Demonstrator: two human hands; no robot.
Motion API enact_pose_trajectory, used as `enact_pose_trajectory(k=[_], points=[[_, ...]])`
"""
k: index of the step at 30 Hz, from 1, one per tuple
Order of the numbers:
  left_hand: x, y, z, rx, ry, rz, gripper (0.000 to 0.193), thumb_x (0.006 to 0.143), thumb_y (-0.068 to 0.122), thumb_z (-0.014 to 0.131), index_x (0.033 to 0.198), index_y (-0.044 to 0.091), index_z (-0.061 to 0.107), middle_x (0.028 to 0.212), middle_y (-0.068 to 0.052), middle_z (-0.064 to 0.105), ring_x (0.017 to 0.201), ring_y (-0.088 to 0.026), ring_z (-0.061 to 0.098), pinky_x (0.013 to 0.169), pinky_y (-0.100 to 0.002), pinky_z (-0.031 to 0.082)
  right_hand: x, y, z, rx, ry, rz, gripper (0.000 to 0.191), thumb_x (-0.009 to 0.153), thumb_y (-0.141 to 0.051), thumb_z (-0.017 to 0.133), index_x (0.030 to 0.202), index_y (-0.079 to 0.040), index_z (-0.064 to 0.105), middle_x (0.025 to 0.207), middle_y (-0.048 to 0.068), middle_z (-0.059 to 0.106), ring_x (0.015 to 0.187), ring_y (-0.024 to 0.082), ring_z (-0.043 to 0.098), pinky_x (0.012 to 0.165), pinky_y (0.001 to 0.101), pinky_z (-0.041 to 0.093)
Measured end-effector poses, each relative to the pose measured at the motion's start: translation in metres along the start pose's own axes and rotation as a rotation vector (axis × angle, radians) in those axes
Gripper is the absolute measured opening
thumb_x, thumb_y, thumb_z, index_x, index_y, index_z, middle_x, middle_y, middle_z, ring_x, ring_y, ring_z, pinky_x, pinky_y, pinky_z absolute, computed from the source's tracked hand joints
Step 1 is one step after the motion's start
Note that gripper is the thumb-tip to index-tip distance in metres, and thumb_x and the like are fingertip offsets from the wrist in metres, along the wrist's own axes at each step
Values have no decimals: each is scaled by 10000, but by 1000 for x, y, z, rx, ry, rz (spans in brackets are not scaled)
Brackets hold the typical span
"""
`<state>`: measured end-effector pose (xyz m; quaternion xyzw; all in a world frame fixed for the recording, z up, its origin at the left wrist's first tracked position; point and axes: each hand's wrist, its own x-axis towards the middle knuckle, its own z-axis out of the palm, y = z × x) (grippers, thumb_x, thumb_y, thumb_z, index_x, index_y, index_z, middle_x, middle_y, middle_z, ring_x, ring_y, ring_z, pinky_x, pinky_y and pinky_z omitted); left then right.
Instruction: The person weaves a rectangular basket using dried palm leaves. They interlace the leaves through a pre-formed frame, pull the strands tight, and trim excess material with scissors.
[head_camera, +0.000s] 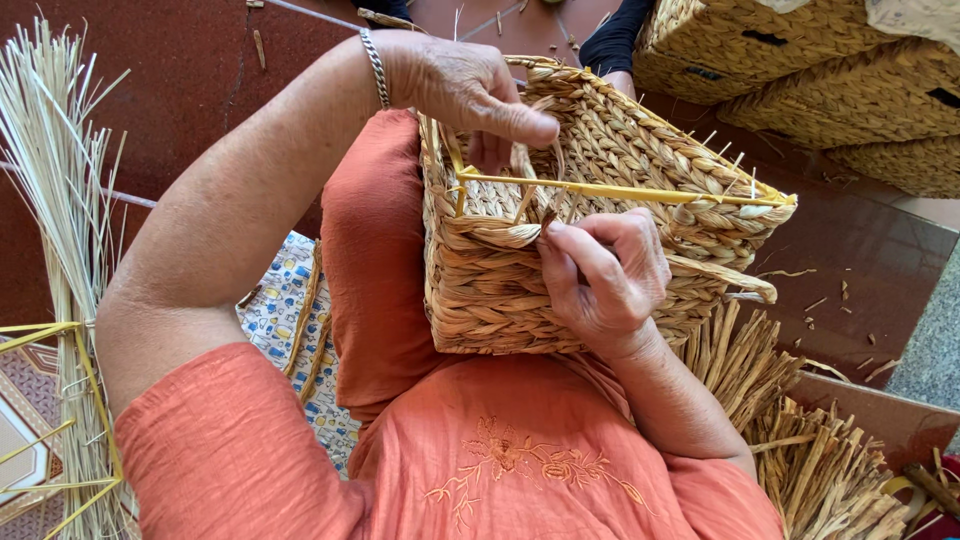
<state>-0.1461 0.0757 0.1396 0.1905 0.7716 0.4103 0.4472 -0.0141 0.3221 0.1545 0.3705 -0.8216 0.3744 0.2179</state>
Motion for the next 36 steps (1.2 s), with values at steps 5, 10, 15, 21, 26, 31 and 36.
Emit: enact_pose_trajectory(k=[5, 10, 15, 21, 26, 31, 36], points=[[13, 6, 3, -159, -98, 148, 425, 888, 439, 719, 1017, 35, 753, 905, -97, 807, 786, -167, 781, 726, -317, 652, 2, 3, 0, 152, 57, 5, 344, 924, 22, 787, 1130, -53, 521, 969, 112, 629, 796, 229, 592, 696, 376, 489], [26, 9, 7, -211, -62, 170, 302, 841, 164, 754, 1090, 4, 690, 904, -97, 774, 760, -186, 779, 661, -325, 672, 3, 2, -3, -92, -30, -67, 342, 933, 66, 809, 1211, -102, 700, 934, 57, 596, 776, 234, 547, 666, 366, 451], [14, 9, 9, -462, -30, 310, 354, 849, 75, 746, 1150, -27, 590, 949, -103, 732, 811, -183, 778, 658, -344, 664, 7, -1, -3, -117, -113, -21, 353, 939, 1, 808, 1267, -102, 729, 947, 47, 544, 802, 239, 520, 707, 384, 434], [6, 11, 8, -435, -183, 378, 475, 867, 81, 752, 1325, 18, 646, 975, -72, 746, 874, -135, 723, 816, -308, 628, 11, -3, -9, -84, -234, 44, 262, 976, -186, 771, 1219, -95, 734, 930, 58, 489, 849, 263, 507, 758, 425, 433], [17, 17, 10, -292, -377, 253, 398, 853, 157, 730, 1235, 47, 741, 1025, -40, 803, 892, -74, 730, 825, -256, 614, 9, -4, -5, -134, -208, 37, 244, 975, -209, 778, 1189, -99, 740, 918, 57, 483, 856, 267, 509, 761, 436, 427], [23, 22, 16, -267, -351, 164, 308, 896, 223, 742, 1130, 23, 767, 885, -66, 793, 727, -116, 743, 661, -281, 640, 7, -3, -6, -126, -215, 51, 252, 974, -215, 791, 1201, -115, 744, 911, 48, 483, 844, 258, 502, 754, 429, 421], [22, 22, 15, -271, -325, 119, 268, 877, 208, 754, 1075, 29, 781, 835, -59, 795, 666, -121, 748, 607, -280, 646, 5, 0, -7, -119, -206, 38, 282, 965, -213, 802, 1225, -131, 734, 915, 47, 483, 842, 255, 507, 764, 429, 429]])
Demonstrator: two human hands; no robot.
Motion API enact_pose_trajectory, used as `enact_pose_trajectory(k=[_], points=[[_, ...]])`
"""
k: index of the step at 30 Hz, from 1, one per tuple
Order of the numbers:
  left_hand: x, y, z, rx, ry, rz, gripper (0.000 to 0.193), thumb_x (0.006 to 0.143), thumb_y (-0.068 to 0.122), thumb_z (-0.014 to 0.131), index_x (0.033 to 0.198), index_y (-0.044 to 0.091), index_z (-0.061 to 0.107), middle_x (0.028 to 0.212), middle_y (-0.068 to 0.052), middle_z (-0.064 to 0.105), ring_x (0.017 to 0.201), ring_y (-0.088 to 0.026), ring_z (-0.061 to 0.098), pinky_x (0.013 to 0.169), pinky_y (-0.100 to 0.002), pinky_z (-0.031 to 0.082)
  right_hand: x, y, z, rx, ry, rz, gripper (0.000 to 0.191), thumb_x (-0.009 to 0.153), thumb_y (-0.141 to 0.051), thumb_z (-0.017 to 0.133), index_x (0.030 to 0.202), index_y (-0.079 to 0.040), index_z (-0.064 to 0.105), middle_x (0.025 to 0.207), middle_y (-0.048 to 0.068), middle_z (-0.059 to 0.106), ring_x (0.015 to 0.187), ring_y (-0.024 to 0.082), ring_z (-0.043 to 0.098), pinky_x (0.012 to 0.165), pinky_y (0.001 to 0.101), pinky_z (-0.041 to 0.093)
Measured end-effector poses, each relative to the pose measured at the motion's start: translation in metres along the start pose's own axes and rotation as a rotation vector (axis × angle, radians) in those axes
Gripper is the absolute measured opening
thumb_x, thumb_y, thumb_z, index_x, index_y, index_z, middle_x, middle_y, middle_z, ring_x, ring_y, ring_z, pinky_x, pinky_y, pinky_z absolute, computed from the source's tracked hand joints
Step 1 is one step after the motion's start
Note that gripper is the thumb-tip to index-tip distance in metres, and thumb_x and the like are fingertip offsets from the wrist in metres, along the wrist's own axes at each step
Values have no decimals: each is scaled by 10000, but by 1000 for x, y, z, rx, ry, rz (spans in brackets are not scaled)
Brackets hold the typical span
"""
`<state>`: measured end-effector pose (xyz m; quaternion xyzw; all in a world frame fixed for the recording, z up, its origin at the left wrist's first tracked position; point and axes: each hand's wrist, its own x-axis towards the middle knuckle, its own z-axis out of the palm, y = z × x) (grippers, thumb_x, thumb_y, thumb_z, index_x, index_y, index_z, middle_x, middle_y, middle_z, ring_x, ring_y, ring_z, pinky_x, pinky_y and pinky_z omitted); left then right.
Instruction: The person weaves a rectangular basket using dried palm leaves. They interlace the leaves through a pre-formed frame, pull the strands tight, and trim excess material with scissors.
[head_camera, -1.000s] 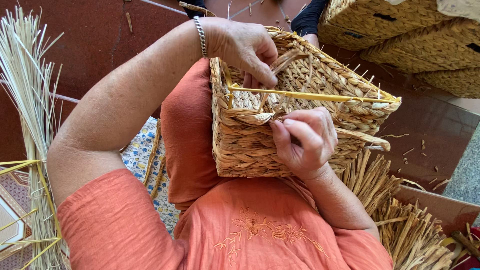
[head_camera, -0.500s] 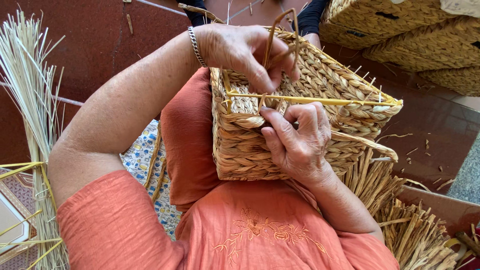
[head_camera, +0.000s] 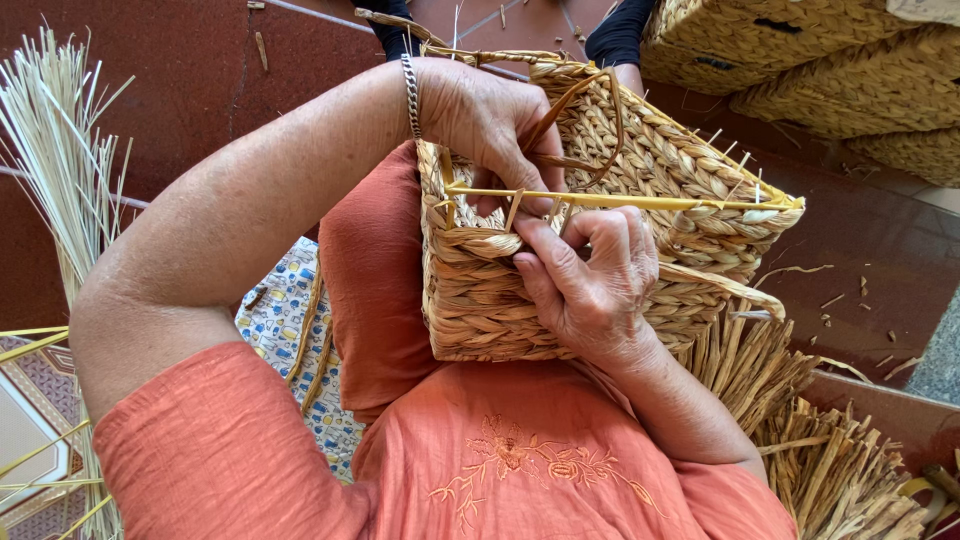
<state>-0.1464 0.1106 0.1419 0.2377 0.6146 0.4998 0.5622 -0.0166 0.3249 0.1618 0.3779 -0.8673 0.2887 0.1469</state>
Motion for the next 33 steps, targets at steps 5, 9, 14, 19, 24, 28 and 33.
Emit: enact_pose_trajectory(k=[5, 9, 14, 19, 24, 28, 33], points=[[2, -3, -1, 75, 47, 24, 217, 874, 197, 780, 1006, 26, 798, 785, -39, 778, 616, -75, 685, 541, -239, 582, -8, 8, 2, 152, 120, -52, 290, 957, -121, 816, 1208, -59, 686, 973, 76, 578, 864, 263, 571, 790, 408, 488], [8, -1, -4, 172, 117, -63, 185, 867, 204, 786, 958, 43, 793, 730, -33, 748, 559, -82, 640, 502, -241, 538, -18, 9, 0, 136, 202, -10, 283, 985, 23, 779, 1211, -78, 641, 1061, 74, 619, 990, 276, 632, 860, 382, 526], [7, 16, -4, 180, 200, -76, 122, 892, 166, 772, 917, 46, 770, 755, -27, 706, 594, -76, 623, 552, -229, 556, -19, 7, -1, 85, 178, 7, 313, 902, 95, 795, 1154, -70, 710, 999, 64, 593, 936, 273, 621, 839, 379, 518], [-18, 29, -8, 103, 265, 73, 70, 875, 93, 756, 925, 46, 747, 802, -24, 760, 652, -70, 692, 584, -220, 587, -15, 6, -3, 81, 160, -35, 373, 851, 100, 803, 1165, -90, 738, 975, 48, 565, 911, 257, 586, 816, 375, 497], [-7, 18, -12, -31, 366, 225, 121, 850, 28, 811, 953, 28, 747, 836, -54, 751, 688, -83, 691, 612, -217, 590, -14, 3, -2, 34, 95, -44, 413, 848, 37, 820, 1233, -88, 739, 983, 44, 527, 916, 256, 528, 823, 391, 466], [25, 1, -15, -34, 568, 126, 171, 797, 32, 846, 906, 24, 714, 803, -50, 726, 645, -88, 688, 559, -225, 584, -13, 4, 0, -20, 74, -25, 406, 852, 15, 827, 1235, -95, 747, 974, 39, 497, 915, 252, 505, 811, 397, 446], [33, 0, -17, -144, 683, 109, 163, 855, 131, 787, 979, 83, 692, 812, -33, 737, 658, -73, 717, 574, -214, 628, -13, 4, 2, -20, 87, -23, 365, 861, -16, 843, 1201, -98, 736, 974, 42, 483, 919, 257, 498, 808, 409, 440]])
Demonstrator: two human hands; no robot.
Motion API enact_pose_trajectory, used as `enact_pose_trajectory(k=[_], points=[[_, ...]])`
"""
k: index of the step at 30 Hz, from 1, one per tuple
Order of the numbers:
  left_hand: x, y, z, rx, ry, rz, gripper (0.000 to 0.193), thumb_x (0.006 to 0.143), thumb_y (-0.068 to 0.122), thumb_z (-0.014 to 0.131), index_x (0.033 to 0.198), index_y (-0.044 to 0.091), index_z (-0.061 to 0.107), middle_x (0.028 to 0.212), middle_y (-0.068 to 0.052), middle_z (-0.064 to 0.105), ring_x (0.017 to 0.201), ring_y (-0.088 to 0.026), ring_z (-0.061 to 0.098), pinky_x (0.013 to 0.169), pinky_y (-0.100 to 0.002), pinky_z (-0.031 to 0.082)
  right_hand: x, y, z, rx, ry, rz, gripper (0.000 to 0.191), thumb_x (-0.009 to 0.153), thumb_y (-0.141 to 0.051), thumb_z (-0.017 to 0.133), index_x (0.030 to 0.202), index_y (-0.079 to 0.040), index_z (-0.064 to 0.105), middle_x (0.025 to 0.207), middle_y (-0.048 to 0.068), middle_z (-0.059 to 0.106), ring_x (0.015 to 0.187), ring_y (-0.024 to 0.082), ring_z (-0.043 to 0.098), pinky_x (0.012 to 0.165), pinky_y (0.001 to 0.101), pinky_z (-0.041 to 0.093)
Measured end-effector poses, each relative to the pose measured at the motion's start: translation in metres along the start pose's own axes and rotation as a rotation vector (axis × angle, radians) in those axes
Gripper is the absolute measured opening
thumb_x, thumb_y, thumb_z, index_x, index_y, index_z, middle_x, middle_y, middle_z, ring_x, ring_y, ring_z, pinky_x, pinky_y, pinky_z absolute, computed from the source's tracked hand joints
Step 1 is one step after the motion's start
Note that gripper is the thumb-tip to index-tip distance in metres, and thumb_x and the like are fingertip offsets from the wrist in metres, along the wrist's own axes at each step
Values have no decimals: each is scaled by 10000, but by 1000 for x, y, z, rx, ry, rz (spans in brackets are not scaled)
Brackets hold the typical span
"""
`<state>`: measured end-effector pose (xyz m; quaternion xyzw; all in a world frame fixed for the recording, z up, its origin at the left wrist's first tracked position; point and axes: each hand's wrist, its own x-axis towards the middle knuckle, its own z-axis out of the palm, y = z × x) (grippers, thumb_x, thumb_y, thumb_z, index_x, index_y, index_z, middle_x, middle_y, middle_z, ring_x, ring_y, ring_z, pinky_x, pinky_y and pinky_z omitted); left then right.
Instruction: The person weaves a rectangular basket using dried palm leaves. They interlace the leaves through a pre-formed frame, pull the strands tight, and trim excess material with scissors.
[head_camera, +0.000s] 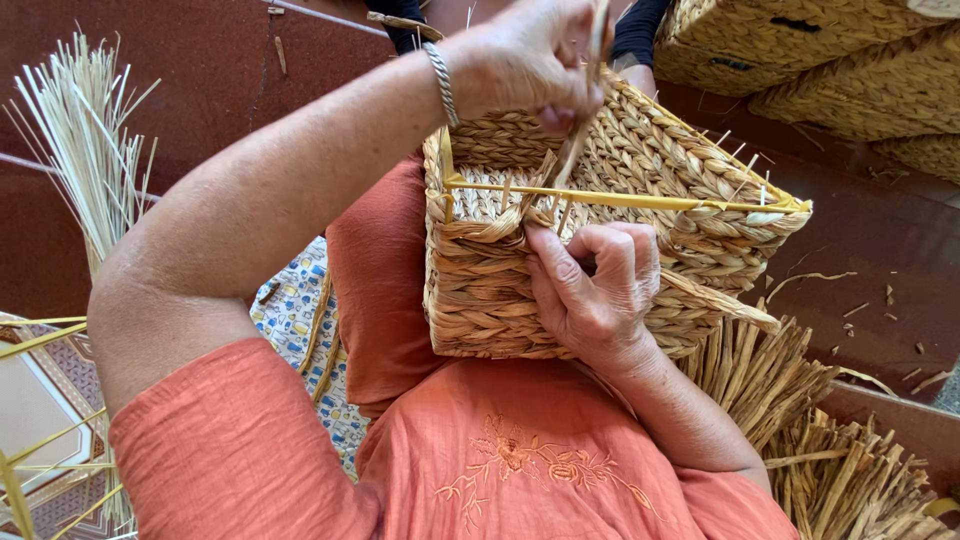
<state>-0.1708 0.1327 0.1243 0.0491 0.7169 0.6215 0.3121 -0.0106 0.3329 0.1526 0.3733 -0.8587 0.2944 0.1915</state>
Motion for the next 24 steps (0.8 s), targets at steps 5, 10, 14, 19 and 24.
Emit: enact_pose_trajectory(k=[5, 10, 14, 19, 24], points=[[-42, 25, -39, 869, -104, -39, 444, 1077, 398, 616, 1008, 4, 809, 800, -207, 737, 688, -287, 666, 597, -441, 541, -2, -2, -1, 14, 13, -3, 364, 861, -12, 845, 1198, -101, 740, 963, 35, 488, 905, 255, 505, 802, 401, 452], [-54, 31, -35, 646, -464, -247, 542, 931, 531, 563, 1034, 64, 818, 1000, -97, 835, 835, -166, 800, 832, -345, 619, -4, -1, -1, 28, 20, -9, 367, 867, -7, 840, 1206, -92, 727, 973, 40, 507, 915, 259, 522, 819, 405, 467], [-34, 26, -7, 588, -580, -423, 690, 983, 628, 436, 1108, 46, 785, 990, -146, 821, 823, -229, 798, 799, -378, 649, -3, -1, -1, 54, 26, -3, 384, 851, -5, 831, 1209, -86, 719, 979, 49, 519, 916, 267, 529, 824, 412, 473], [-25, 22, 1, 412, -630, -337, 445, 931, 413, 598, 1070, 7, 717, 902, -166, 803, 755, -236, 792, 673, -393, 665, 1, 0, -2, 17, 8, -22, 397, 850, 13, 830, 1217, -103, 733, 966, 46, 503, 906, 264, 520, 816, 407, 466], [-24, 21, 1, 406, -583, -295, 297, 945, 264, 622, 934, -15, 720, 849, -153, 790, 689, -211, 768, 604, -339, 644, 1, -1, 1, -8, 7, -38, 402, 851, 11, 837, 1219, -121, 744, 949, 35, 480, 901, 253, 515, 812, 411, 457]])
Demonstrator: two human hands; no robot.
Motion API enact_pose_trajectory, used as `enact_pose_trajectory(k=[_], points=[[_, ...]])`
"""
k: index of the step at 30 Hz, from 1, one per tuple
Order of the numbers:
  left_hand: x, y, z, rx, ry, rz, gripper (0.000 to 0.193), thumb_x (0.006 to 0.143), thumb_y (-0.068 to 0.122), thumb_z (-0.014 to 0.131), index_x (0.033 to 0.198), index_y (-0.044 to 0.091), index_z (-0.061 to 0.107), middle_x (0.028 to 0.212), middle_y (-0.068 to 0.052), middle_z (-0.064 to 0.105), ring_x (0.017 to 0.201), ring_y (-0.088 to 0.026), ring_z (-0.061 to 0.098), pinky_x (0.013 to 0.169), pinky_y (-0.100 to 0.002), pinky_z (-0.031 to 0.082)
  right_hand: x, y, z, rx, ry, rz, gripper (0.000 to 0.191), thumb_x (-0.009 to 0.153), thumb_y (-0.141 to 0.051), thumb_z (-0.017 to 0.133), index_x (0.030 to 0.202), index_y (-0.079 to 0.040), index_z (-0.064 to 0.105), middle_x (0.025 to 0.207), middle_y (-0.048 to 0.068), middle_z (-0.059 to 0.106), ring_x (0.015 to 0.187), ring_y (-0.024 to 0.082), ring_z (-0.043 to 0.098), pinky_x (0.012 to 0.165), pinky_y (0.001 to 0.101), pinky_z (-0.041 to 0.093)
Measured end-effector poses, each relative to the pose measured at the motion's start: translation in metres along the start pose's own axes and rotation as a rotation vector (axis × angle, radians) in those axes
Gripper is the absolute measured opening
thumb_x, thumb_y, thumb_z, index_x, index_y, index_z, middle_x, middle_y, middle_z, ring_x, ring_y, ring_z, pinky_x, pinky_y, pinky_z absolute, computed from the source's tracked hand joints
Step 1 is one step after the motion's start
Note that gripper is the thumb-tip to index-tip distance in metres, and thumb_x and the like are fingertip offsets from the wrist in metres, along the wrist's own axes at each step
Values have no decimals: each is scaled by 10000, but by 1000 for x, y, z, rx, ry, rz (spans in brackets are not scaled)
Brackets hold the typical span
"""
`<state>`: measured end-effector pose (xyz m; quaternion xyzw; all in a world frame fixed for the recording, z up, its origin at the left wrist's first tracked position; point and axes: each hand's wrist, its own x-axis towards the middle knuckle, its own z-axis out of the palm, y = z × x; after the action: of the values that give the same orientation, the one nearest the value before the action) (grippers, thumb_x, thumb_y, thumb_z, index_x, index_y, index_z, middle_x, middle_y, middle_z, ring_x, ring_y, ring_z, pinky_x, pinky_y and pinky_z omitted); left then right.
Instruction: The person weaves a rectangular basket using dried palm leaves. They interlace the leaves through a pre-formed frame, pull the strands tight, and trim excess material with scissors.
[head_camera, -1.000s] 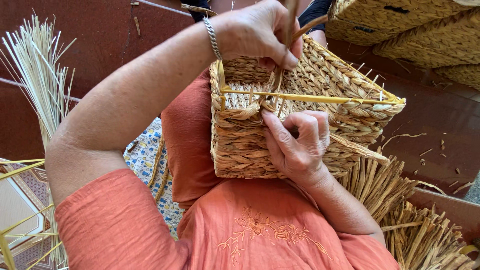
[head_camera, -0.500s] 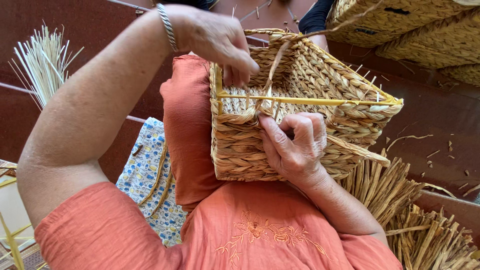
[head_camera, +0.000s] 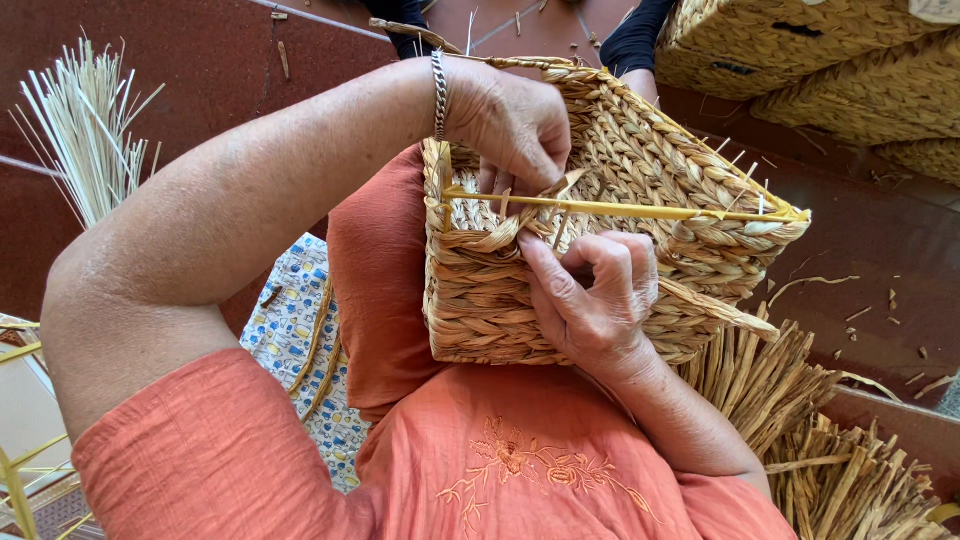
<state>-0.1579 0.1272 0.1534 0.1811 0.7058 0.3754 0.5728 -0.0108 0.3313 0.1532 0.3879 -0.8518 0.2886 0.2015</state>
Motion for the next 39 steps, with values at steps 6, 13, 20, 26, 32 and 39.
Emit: enact_pose_trajectory(k=[6, 13, 20, 26, 32, 39], points=[[3, 23, 9, -33, 200, 15, 166, 903, 110, 631, 893, -50, 674, 777, -145, 765, 616, -188, 765, 549, -324, 620, -3, 0, 0, 6, -9, 7, 422, 856, -2, 829, 1254, -100, 731, 972, 49, 498, 925, 266, 526, 840, 411, 464], [-5, 20, 11, -78, 337, -125, 221, 961, 137, 569, 940, -55, 676, 745, -160, 756, 590, -240, 758, 527, -361, 612, -7, 0, 1, 51, 24, 23, 415, 876, -16, 830, 1265, -66, 693, 1011, 65, 532, 955, 267, 549, 856, 419, 479], [-32, 16, 1, 228, 195, -122, 651, 1034, 491, 436, 1021, -69, 769, 860, -176, 816, 688, -239, 794, 696, -365, 650, -9, 1, -2, 84, 40, 17, 394, 865, 42, 816, 1213, -97, 697, 1019, 52, 545, 959, 265, 547, 853, 412, 482], [-12, 13, 9, 120, -184, -220, 607, 1014, 563, 457, 1037, 28, 742, 931, -187, 814, 793, -281, 797, 748, -401, 647, -8, -1, -1, 49, 15, -2, 413, 832, 53, 814, 1206, -98, 724, 988, 49, 533, 941, 271, 536, 839, 409, 480], [15, 6, 5, -137, -188, 62, 339, 941, 269, 645, 1008, -58, 704, 883, -183, 789, 762, -260, 785, 699, -378, 679, -10, 0, -1, 53, 23, 37, 376, 846, 31, 813, 1183, -103, 714, 1005, 55, 550, 951, 272, 558, 857, 411, 488], [32, 29, 15, 90, 31, -78, 223, 880, 202, 749, 997, 13, 762, 824, -97, 756, 651, -158, 695, 582, -323, 605, -10, 3, 2, 74, 22, 14, 354, 832, 27, 792, 1150, -91, 692, 1021, 69, 567, 965, 292, 576, 898, 437, 502]])
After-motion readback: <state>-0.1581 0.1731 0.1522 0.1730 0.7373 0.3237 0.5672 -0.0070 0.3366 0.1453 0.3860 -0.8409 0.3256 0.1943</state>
